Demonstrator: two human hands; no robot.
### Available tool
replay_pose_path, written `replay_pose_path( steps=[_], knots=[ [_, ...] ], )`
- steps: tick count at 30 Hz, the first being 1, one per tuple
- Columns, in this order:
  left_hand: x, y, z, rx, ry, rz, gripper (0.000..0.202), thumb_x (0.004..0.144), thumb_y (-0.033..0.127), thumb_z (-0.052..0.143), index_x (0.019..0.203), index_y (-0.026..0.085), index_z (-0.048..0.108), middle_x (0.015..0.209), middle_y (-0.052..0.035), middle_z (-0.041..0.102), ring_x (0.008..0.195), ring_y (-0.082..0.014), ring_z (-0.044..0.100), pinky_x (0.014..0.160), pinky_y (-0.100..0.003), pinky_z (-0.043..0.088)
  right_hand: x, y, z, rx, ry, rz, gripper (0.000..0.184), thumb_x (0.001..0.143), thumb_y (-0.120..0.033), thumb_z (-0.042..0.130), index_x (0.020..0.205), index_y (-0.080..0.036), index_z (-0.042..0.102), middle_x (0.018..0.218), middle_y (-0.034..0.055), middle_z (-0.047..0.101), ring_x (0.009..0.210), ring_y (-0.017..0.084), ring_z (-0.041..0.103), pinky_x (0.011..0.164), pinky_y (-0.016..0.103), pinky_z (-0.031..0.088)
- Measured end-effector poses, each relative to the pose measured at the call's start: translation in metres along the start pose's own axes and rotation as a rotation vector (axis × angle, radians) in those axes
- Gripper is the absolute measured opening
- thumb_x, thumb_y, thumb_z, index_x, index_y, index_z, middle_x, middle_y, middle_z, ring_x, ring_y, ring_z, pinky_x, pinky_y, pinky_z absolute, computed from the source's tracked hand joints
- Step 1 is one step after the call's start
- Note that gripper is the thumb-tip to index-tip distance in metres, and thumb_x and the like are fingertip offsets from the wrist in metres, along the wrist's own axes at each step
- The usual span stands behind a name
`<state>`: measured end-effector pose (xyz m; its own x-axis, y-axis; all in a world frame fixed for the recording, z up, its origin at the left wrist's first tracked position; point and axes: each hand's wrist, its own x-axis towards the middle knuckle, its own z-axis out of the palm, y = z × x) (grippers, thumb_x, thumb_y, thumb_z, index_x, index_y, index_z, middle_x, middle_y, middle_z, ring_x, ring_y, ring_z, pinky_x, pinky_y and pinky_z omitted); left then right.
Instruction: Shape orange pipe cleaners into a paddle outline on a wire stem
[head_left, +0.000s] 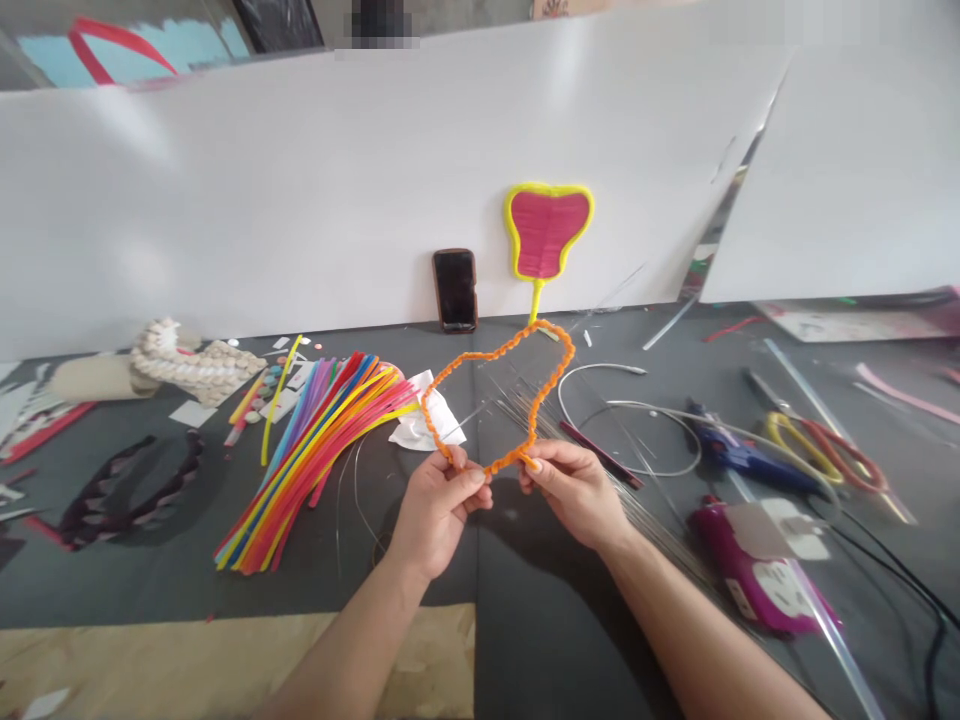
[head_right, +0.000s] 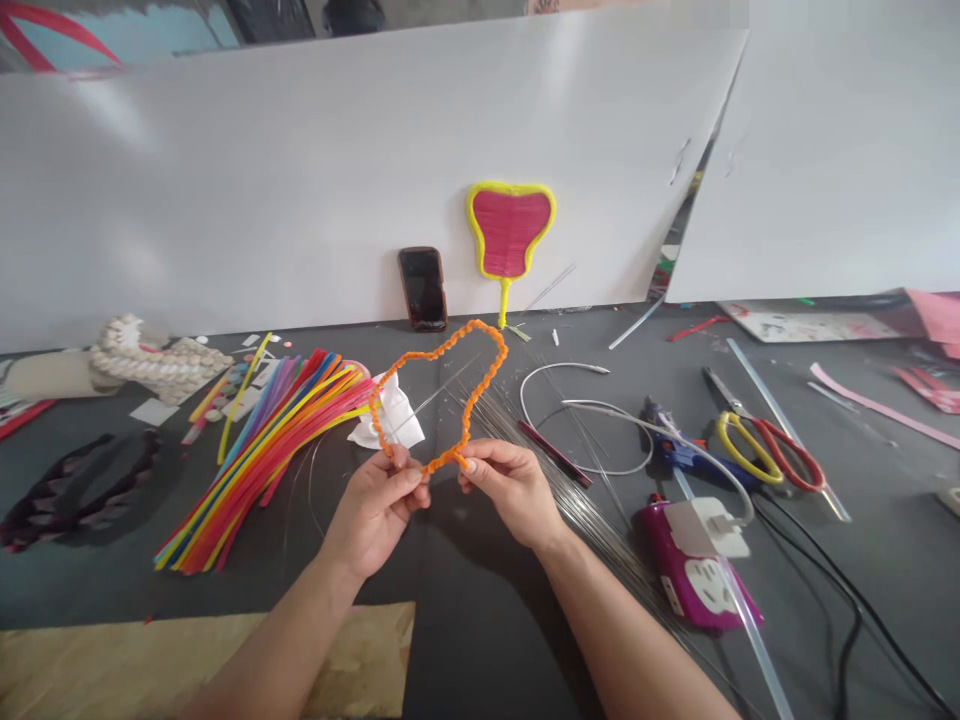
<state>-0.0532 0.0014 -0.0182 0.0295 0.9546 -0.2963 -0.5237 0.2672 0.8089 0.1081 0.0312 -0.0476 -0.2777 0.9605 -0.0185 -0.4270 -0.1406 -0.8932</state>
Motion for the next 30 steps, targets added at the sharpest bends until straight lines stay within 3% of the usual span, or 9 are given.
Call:
replay_pose_path(
  steps=[4,11,22,28,30],
  knots=[
    [-0.001,-0.002,0.001,0.027,-0.003,0.012,0.027,0.065,0.017,0.072,0.073,0.019,0.046,0.065,0.0043,0.060,0.053,-0.0082,0.057,0.056,-0.021,0.047,0.002,0.001,0.000,0.009,0.039,-0.039,0.014,0.066,-0.033,0.076,0.073,-0.022,0.071,0.068,0.0001,0.064,0.056,0.011,0.054,0.055,0.028,0.046],
    [-0.002,-0.007,0.001,0.170,0.021,0.129,0.026,0.067,0.018,0.071,0.072,0.019,0.046,0.063,0.0049,0.060,0.053,-0.0092,0.058,0.058,-0.023,0.047,0.003,0.001,0.000,0.072,0.035,-0.017,0.012,0.067,-0.031,0.076,0.068,-0.021,0.068,0.085,0.0013,0.067,0.056,0.009,0.053,0.056,0.025,0.046],
    [-0.006,-0.007,0.006,0.328,0.070,0.206,0.024,0.069,0.019,0.069,0.069,0.019,0.045,0.067,0.0042,0.063,0.057,-0.0093,0.061,0.058,-0.021,0.047,0.002,-0.001,0.008,0.276,0.031,0.054,0.010,0.074,-0.025,0.071,0.082,-0.022,0.065,0.078,-0.0004,0.066,0.060,0.008,0.055,0.058,0.020,0.047],
    [-0.008,-0.010,0.008,0.313,0.038,0.190,0.025,0.069,0.018,0.069,0.068,0.018,0.044,0.066,0.0052,0.062,0.057,-0.0083,0.060,0.059,-0.020,0.048,0.001,-0.003,0.008,0.297,0.065,0.065,0.028,0.071,-0.021,0.072,0.098,-0.025,0.064,0.071,-0.0025,0.063,0.056,0.007,0.053,0.052,0.018,0.045],
    [-0.008,-0.011,0.008,0.300,0.029,0.178,0.025,0.069,0.017,0.069,0.068,0.018,0.044,0.065,0.0053,0.062,0.056,-0.0081,0.060,0.058,-0.020,0.047,0.001,-0.004,0.008,0.311,0.069,0.082,0.024,0.071,-0.022,0.072,0.093,-0.025,0.065,0.068,-0.0029,0.062,0.053,0.006,0.052,0.051,0.018,0.044]
  ],
)
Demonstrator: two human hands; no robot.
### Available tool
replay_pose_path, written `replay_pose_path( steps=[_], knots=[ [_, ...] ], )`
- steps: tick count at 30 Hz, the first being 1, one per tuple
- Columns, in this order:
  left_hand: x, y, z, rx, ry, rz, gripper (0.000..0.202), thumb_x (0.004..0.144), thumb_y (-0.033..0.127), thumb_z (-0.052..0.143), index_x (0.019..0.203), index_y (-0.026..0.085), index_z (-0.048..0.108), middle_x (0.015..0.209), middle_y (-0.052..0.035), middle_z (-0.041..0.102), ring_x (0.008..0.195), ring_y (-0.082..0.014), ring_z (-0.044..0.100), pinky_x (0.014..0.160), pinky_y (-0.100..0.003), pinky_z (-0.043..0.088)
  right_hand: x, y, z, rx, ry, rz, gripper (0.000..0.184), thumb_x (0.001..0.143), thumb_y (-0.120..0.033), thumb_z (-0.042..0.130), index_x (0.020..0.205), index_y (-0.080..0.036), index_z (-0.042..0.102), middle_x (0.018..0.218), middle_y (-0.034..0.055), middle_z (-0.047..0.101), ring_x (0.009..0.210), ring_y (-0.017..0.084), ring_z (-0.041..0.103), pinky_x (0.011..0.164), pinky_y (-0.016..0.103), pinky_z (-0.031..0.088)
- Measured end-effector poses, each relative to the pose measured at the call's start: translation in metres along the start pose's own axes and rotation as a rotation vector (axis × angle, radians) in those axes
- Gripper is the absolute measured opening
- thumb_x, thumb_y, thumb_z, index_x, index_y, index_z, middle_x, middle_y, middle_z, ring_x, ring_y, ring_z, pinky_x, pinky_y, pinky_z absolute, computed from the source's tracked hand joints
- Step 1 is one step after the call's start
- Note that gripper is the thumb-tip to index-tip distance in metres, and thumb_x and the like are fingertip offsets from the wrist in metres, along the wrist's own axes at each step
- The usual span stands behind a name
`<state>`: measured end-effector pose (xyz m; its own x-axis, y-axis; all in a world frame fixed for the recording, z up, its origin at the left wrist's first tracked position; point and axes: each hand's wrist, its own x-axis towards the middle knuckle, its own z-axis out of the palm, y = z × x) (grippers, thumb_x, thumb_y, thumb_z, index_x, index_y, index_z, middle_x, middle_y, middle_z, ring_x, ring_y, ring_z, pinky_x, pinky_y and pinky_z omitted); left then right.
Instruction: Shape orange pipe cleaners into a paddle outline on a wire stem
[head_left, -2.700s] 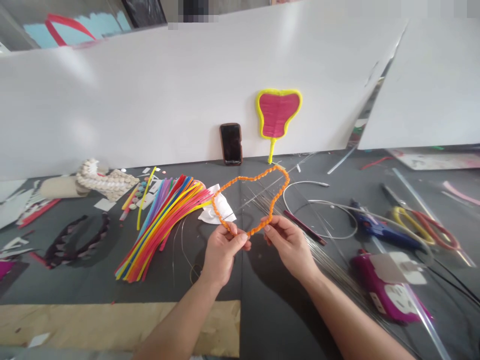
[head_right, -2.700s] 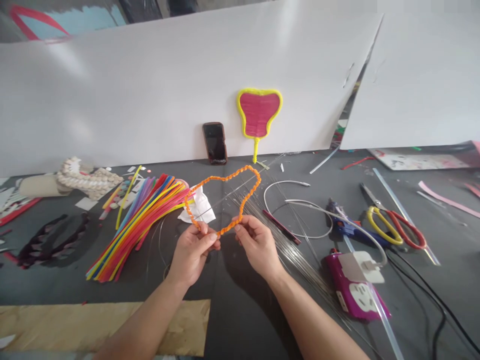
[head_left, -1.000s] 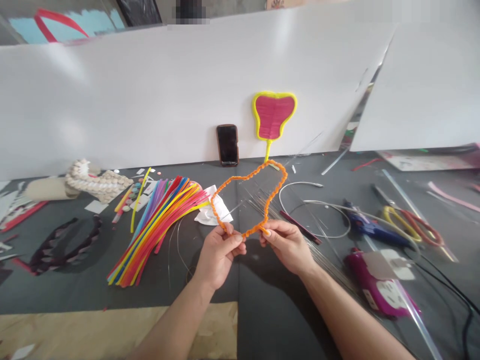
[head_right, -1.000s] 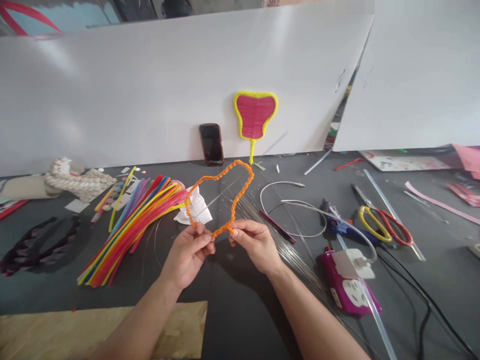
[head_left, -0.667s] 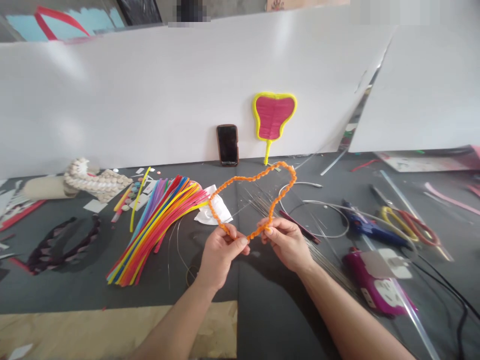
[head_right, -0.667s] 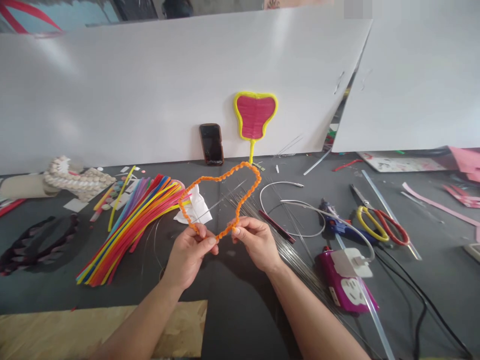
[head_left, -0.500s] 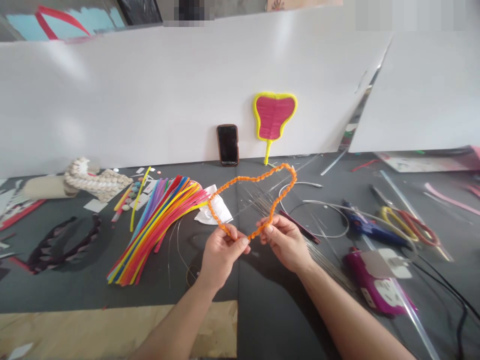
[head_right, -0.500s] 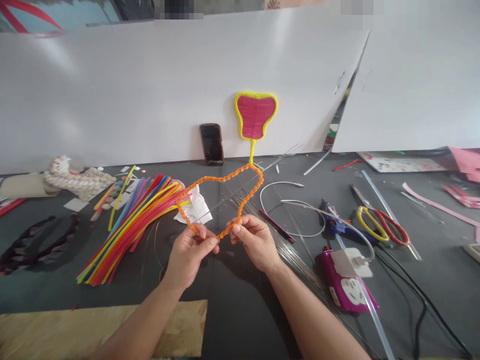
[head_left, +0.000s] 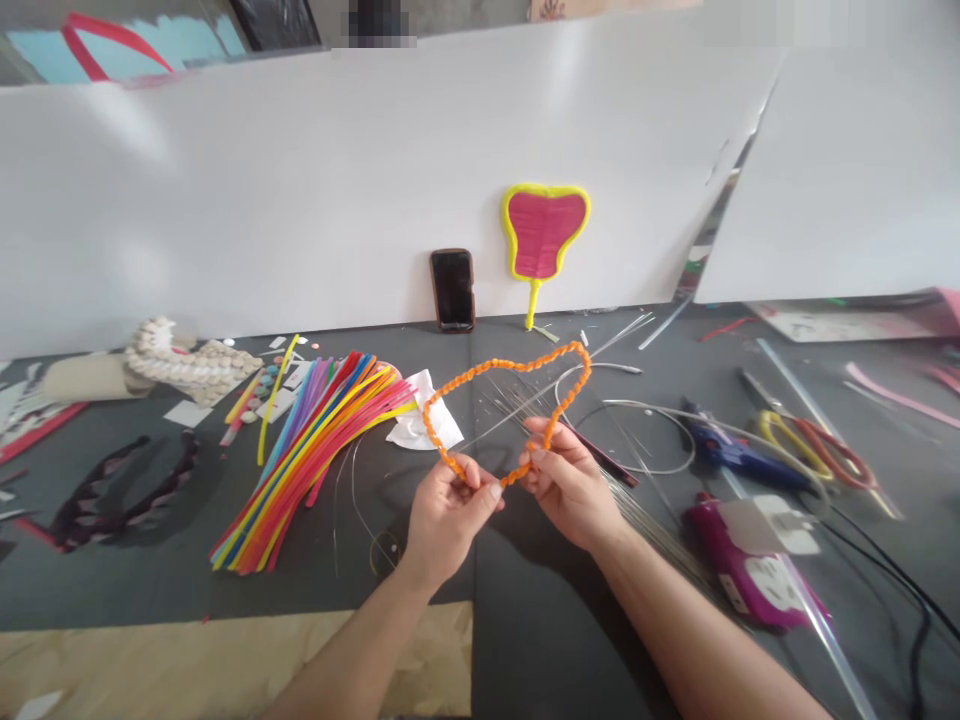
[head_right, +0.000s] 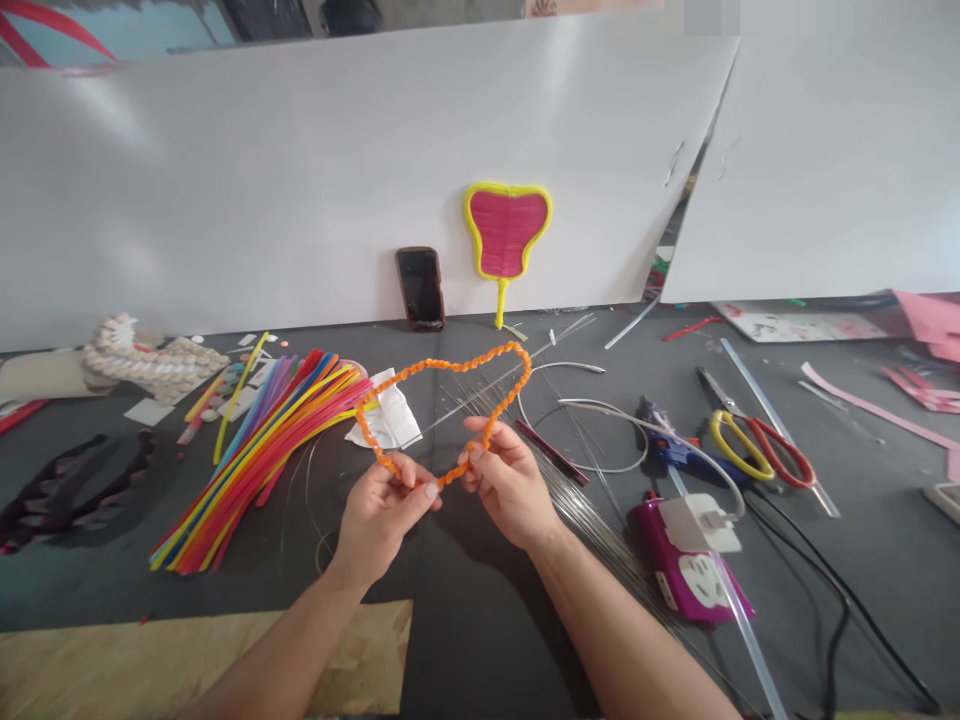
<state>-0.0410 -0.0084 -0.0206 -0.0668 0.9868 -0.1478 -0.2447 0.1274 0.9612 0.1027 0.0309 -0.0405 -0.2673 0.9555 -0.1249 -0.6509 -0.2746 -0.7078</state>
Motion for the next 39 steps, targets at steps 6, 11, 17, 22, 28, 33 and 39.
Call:
replay_pose_path(
  steps=[6,11,17,22,28,33,39],
  knots=[
    [0.004,-0.004,-0.003,-0.114,-0.024,-0.026,0.026,0.068,0.015,0.069,0.070,0.018,0.044,0.064,0.0059,0.060,0.053,-0.0085,0.059,0.057,-0.021,0.047,-0.001,-0.002,0.000,0.037,-0.027,0.031,0.009,0.071,-0.021,0.072,0.078,-0.020,0.066,0.069,-0.0014,0.064,0.054,0.005,0.053,0.053,0.016,0.045],
    [0.008,-0.001,-0.005,-0.220,-0.028,-0.081,0.027,0.067,0.014,0.069,0.072,0.019,0.043,0.062,0.0058,0.060,0.050,-0.0082,0.057,0.054,-0.021,0.046,-0.002,-0.005,0.002,0.010,-0.100,0.006,0.019,0.068,-0.018,0.076,0.083,-0.021,0.066,0.080,-0.0005,0.066,0.062,0.008,0.058,0.058,0.020,0.049],
    [0.008,0.000,-0.007,-0.207,-0.014,-0.071,0.027,0.067,0.014,0.069,0.072,0.019,0.042,0.062,0.0062,0.059,0.051,-0.0077,0.057,0.055,-0.020,0.046,0.001,0.000,0.000,-0.073,-0.052,-0.010,0.021,0.068,-0.020,0.076,0.086,-0.021,0.067,0.081,0.0007,0.067,0.068,0.010,0.060,0.061,0.020,0.050],
    [0.005,-0.002,-0.007,-0.037,0.035,0.047,0.024,0.070,0.016,0.067,0.071,0.019,0.044,0.066,0.0053,0.061,0.056,-0.0083,0.060,0.059,-0.021,0.048,0.002,0.003,-0.001,-0.102,0.005,-0.009,0.021,0.067,-0.023,0.077,0.086,-0.019,0.069,0.079,0.0012,0.068,0.068,0.010,0.061,0.060,0.020,0.050],
    [0.001,-0.006,-0.009,0.231,0.056,0.229,0.018,0.076,0.019,0.062,0.071,0.020,0.045,0.072,0.0028,0.062,0.065,-0.0122,0.064,0.066,-0.025,0.051,0.001,0.001,-0.001,-0.113,0.062,0.029,0.026,0.064,-0.024,0.079,0.087,-0.020,0.069,0.082,0.0018,0.068,0.068,0.011,0.061,0.059,0.021,0.050],
    [0.000,-0.009,-0.011,0.458,0.057,0.397,0.017,0.079,0.016,0.058,0.069,0.021,0.045,0.073,0.0013,0.063,0.067,-0.0132,0.064,0.067,-0.026,0.050,0.002,0.002,-0.001,-0.122,0.107,0.011,0.025,0.062,-0.025,0.080,0.085,-0.019,0.069,0.081,0.0020,0.069,0.068,0.011,0.061,0.059,0.021,0.049],
    [0.000,-0.009,-0.010,0.616,0.061,0.521,0.018,0.078,0.014,0.057,0.067,0.021,0.045,0.073,0.0009,0.064,0.067,-0.0132,0.063,0.068,-0.025,0.050,0.002,0.001,0.001,-0.072,0.146,0.059,0.026,0.061,-0.024,0.081,0.083,-0.017,0.069,0.080,0.0032,0.069,0.065,0.011,0.061,0.058,0.021,0.051]
  ],
)
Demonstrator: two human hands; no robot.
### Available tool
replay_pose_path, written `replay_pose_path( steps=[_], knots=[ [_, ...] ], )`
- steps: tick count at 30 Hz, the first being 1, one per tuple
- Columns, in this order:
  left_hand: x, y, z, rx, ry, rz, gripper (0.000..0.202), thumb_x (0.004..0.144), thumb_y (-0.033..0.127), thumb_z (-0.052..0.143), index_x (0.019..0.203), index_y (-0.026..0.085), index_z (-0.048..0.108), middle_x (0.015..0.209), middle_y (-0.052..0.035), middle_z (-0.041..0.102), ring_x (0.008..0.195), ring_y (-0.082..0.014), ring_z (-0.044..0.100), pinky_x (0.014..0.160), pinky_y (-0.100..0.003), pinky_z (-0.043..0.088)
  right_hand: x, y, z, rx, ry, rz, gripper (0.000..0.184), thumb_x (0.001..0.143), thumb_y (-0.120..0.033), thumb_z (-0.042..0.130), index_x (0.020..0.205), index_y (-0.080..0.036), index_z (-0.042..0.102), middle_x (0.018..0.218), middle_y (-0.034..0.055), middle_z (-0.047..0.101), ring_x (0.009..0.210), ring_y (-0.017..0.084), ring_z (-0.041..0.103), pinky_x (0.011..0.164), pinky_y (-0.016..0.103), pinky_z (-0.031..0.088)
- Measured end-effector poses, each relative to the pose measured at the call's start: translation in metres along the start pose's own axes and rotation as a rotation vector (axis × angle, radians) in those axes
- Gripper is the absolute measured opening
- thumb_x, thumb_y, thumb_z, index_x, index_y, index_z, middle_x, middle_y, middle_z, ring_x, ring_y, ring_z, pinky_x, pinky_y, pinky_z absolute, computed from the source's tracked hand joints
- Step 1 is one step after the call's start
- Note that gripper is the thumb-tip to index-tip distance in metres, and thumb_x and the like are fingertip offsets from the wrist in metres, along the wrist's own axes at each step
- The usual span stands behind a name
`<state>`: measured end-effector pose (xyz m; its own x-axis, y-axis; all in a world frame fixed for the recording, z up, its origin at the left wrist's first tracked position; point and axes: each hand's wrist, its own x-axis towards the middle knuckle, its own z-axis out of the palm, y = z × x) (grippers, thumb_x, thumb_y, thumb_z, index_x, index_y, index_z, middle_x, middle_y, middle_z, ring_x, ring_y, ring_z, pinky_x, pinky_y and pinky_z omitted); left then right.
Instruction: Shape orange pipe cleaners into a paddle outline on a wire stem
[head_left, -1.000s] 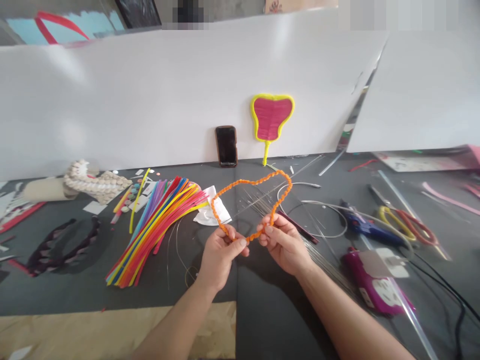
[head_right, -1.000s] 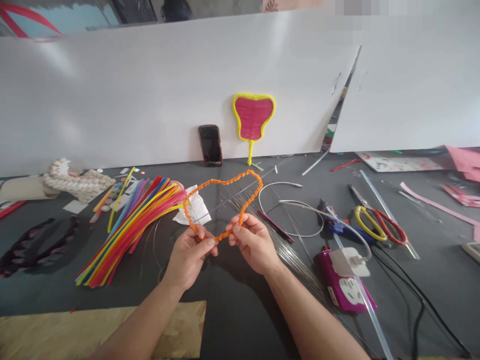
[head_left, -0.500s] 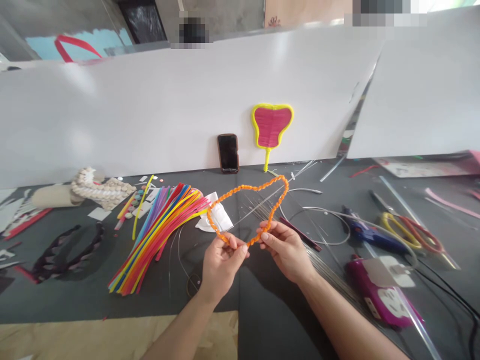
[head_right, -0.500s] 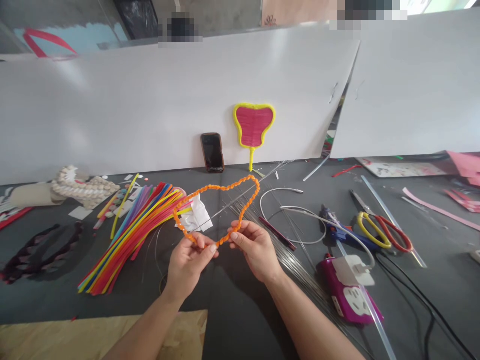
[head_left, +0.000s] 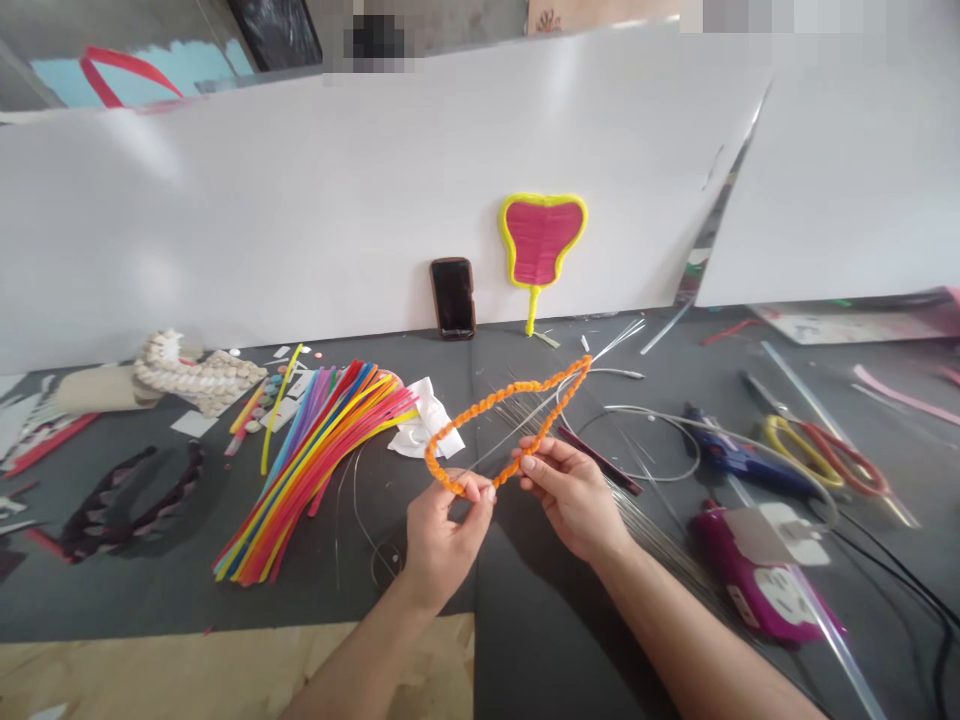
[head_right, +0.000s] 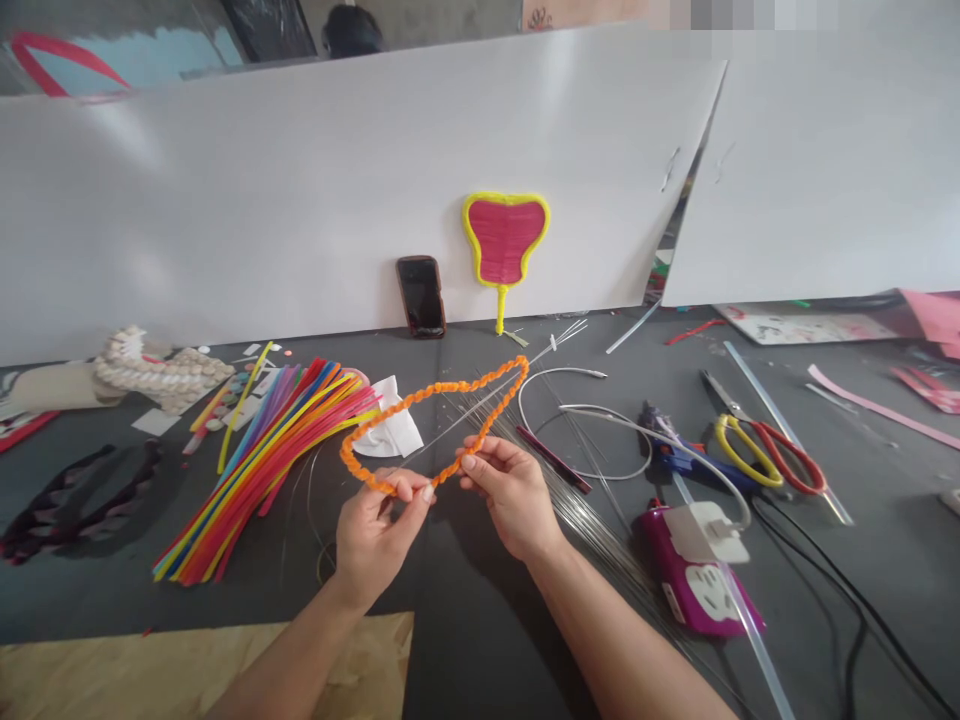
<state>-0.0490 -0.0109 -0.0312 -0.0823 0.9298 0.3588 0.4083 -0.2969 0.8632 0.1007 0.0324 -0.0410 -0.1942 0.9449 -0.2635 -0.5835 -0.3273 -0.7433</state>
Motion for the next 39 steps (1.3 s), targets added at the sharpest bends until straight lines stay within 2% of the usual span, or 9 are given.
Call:
replay_pose_path(
  steps=[8,12,16,19,23,25,28,34,39],
  knots=[
    [-0.002,-0.005,-0.004,0.254,-0.083,0.258,0.019,0.075,0.007,0.056,0.081,0.024,0.063,0.082,-0.0064,0.071,0.078,-0.0184,0.066,0.078,-0.029,0.049,-0.002,-0.001,0.000,0.088,0.029,0.072,0.026,0.058,-0.020,0.082,0.079,-0.016,0.068,0.076,0.0013,0.068,0.061,0.009,0.058,0.051,0.018,0.045],
    [-0.004,-0.003,-0.008,0.220,-0.154,0.269,0.021,0.075,0.007,0.056,0.075,0.025,0.065,0.083,-0.0079,0.071,0.081,-0.0201,0.065,0.078,-0.031,0.048,-0.004,-0.001,0.001,0.095,0.071,0.118,0.024,0.060,-0.020,0.080,0.080,-0.017,0.068,0.087,0.0033,0.070,0.061,0.008,0.058,0.050,0.019,0.043],
    [-0.004,0.002,-0.008,0.084,-0.170,0.106,0.015,0.073,0.012,0.061,0.067,0.026,0.065,0.080,-0.0075,0.070,0.081,-0.0213,0.064,0.079,-0.033,0.047,-0.004,-0.002,-0.001,0.106,0.064,0.123,0.022,0.059,-0.020,0.081,0.075,-0.016,0.067,0.088,0.0038,0.070,0.060,0.008,0.057,0.048,0.018,0.041],
    [-0.002,0.003,-0.005,-0.061,-0.061,-0.055,0.011,0.069,0.015,0.067,0.064,0.025,0.062,0.078,-0.0062,0.069,0.078,-0.0203,0.064,0.079,-0.032,0.047,-0.005,-0.003,0.001,0.094,0.033,0.095,0.021,0.060,-0.021,0.081,0.075,-0.017,0.067,0.090,0.0040,0.070,0.061,0.008,0.057,0.048,0.018,0.041],
    [0.010,0.001,-0.004,-0.391,0.092,-0.339,0.017,0.069,0.018,0.067,0.067,0.022,0.050,0.069,0.0010,0.063,0.063,-0.0141,0.061,0.066,-0.026,0.047,-0.008,-0.005,0.004,0.001,-0.042,0.069,0.032,0.066,-0.027,0.076,0.096,-0.022,0.066,0.104,0.0048,0.067,0.068,0.011,0.060,0.051,0.021,0.042],
    [0.017,-0.001,-0.007,-0.585,0.096,-0.445,0.021,0.068,0.017,0.068,0.071,0.021,0.047,0.066,0.0043,0.060,0.056,-0.0110,0.058,0.061,-0.024,0.046,-0.009,-0.007,0.004,-0.139,0.003,-0.054,0.029,0.071,-0.031,0.072,0.098,-0.022,0.064,0.101,0.0050,0.067,0.066,0.012,0.058,0.052,0.023,0.043],
    [0.027,-0.003,-0.019,-0.712,0.054,-0.535,0.024,0.064,0.015,0.068,0.075,0.020,0.047,0.064,0.0059,0.056,0.052,-0.0090,0.054,0.056,-0.022,0.043,-0.010,-0.014,-0.002,-0.488,0.148,-0.415,0.017,0.080,-0.032,0.063,0.094,-0.022,0.064,0.091,0.0050,0.066,0.069,0.014,0.058,0.060,0.028,0.047],
    [0.034,-0.006,-0.051,-0.602,-0.240,-0.547,0.026,0.065,0.013,0.066,0.090,0.017,0.060,0.065,0.0031,0.056,0.051,-0.0090,0.053,0.053,-0.022,0.041,-0.008,-0.040,-0.021,-1.140,0.314,-1.177,0.021,0.084,-0.022,0.054,0.104,-0.025,0.060,0.100,0.0071,0.064,0.100,0.025,0.056,0.089,0.047,0.043],
    [0.035,-0.008,-0.069,-0.493,-0.383,-0.497,0.041,0.065,0.014,0.065,0.106,0.018,0.062,0.068,0.0018,0.057,0.054,-0.0103,0.054,0.056,-0.023,0.041,-0.004,-0.046,-0.023,-1.481,0.174,-1.151,0.031,0.089,-0.024,0.046,0.119,-0.022,0.052,0.115,0.0111,0.061,0.110,0.026,0.053,0.094,0.048,0.042]
  ],
)
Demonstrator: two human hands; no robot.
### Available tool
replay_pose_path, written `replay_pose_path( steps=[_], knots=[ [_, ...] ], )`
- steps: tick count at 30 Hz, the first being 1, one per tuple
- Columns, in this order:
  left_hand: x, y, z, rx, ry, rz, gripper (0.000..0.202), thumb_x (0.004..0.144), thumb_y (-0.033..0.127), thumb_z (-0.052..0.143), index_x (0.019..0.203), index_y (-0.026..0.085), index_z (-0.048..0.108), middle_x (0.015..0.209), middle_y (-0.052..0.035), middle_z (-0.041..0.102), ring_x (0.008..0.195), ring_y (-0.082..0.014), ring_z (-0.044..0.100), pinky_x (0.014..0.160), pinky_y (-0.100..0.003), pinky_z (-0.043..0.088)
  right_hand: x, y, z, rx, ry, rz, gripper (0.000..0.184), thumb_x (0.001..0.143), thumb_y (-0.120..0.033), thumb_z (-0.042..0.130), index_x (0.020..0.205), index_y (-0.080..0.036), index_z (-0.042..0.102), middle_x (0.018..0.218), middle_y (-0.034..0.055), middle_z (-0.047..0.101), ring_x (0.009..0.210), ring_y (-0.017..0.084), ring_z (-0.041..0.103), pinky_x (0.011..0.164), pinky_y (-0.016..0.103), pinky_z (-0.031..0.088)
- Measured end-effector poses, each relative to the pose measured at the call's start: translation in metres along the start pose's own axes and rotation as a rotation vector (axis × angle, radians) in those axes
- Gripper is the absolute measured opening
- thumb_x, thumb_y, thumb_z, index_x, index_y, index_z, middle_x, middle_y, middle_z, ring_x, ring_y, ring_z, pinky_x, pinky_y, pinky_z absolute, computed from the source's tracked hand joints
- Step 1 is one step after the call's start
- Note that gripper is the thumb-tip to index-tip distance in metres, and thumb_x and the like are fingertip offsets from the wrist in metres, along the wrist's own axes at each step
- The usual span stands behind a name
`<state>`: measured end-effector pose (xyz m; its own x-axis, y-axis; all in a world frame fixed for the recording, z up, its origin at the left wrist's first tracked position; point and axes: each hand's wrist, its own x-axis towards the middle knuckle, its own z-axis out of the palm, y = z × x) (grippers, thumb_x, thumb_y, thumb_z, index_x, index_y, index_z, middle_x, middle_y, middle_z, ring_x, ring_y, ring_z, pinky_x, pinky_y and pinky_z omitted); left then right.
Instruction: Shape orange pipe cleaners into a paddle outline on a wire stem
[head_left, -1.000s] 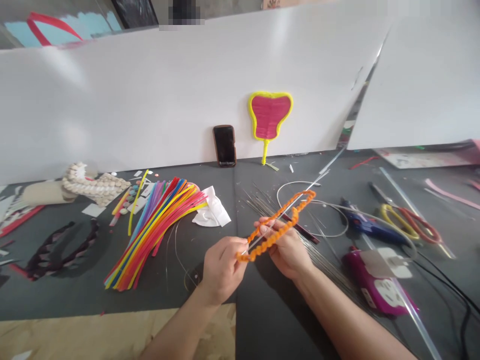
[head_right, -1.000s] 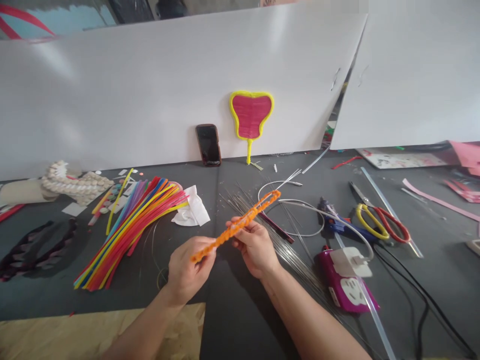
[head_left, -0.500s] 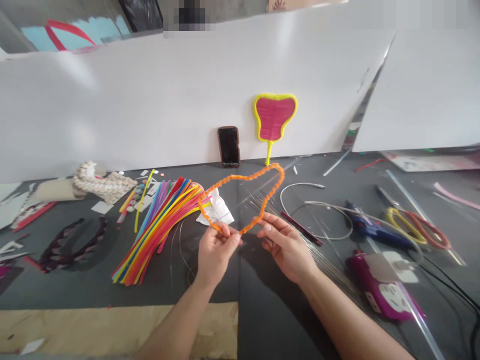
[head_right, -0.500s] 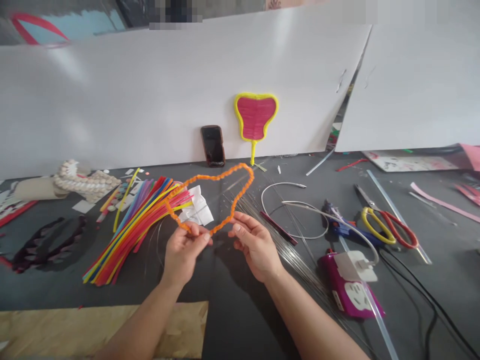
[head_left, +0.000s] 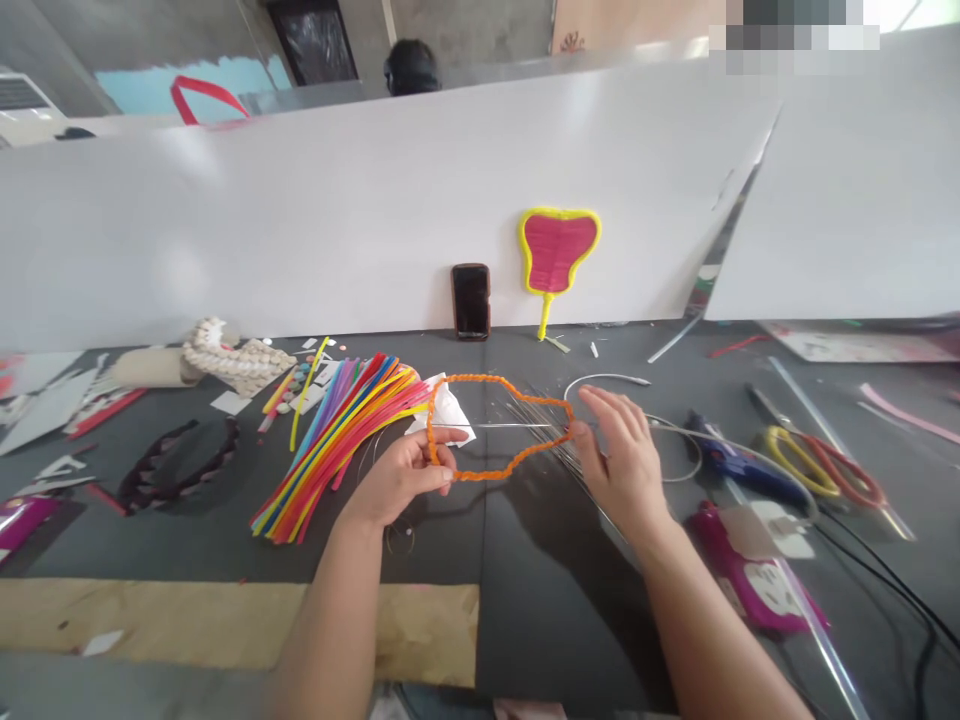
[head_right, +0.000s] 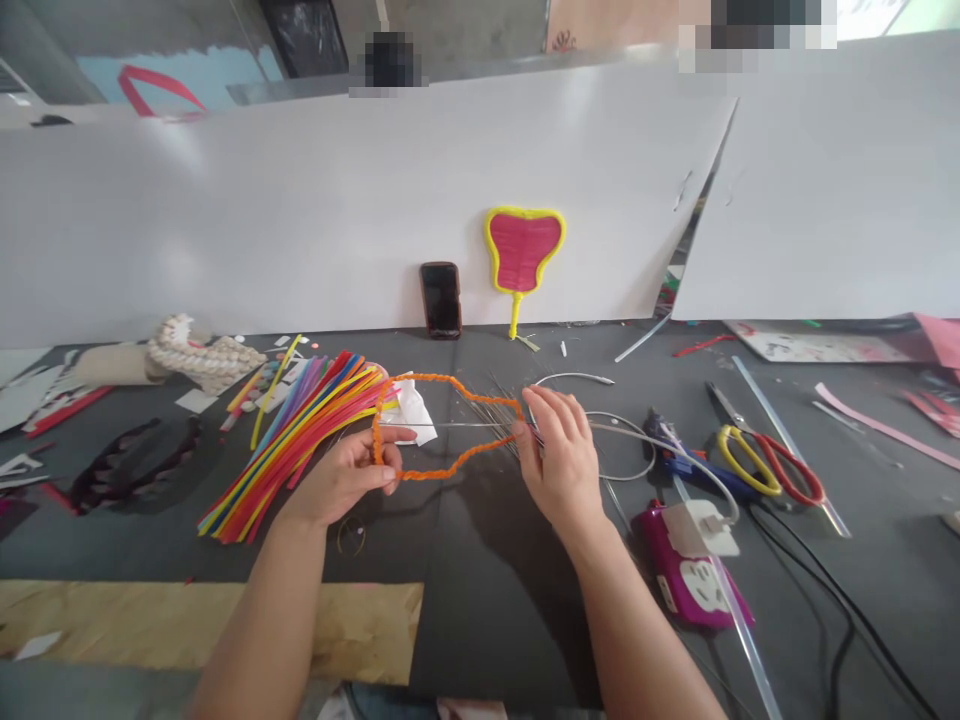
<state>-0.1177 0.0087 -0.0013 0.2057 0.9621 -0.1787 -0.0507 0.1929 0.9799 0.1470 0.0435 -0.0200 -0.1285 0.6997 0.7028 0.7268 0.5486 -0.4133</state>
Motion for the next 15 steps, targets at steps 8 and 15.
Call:
replay_pose_path(
  steps=[8,15],
  knots=[
    [-0.003,0.002,0.000,0.063,0.043,0.114,0.039,0.069,0.016,0.065,0.107,0.019,0.063,0.068,0.0015,0.057,0.055,-0.0098,0.052,0.055,-0.022,0.040,-0.009,0.000,0.013,0.027,-0.184,0.045,0.034,0.089,-0.023,0.042,0.121,-0.019,0.052,0.104,0.0111,0.066,0.091,0.023,0.063,0.077,0.037,0.051],
    [0.002,-0.006,0.014,-0.276,0.116,0.315,0.048,0.064,0.038,0.075,0.106,0.019,0.065,0.084,-0.0057,0.061,0.074,-0.0160,0.058,0.065,-0.027,0.049,-0.012,-0.006,0.015,0.299,-0.061,0.329,0.022,0.088,-0.031,0.050,0.105,-0.022,0.061,0.084,0.0055,0.067,0.071,0.019,0.063,0.066,0.033,0.052]
  ],
)
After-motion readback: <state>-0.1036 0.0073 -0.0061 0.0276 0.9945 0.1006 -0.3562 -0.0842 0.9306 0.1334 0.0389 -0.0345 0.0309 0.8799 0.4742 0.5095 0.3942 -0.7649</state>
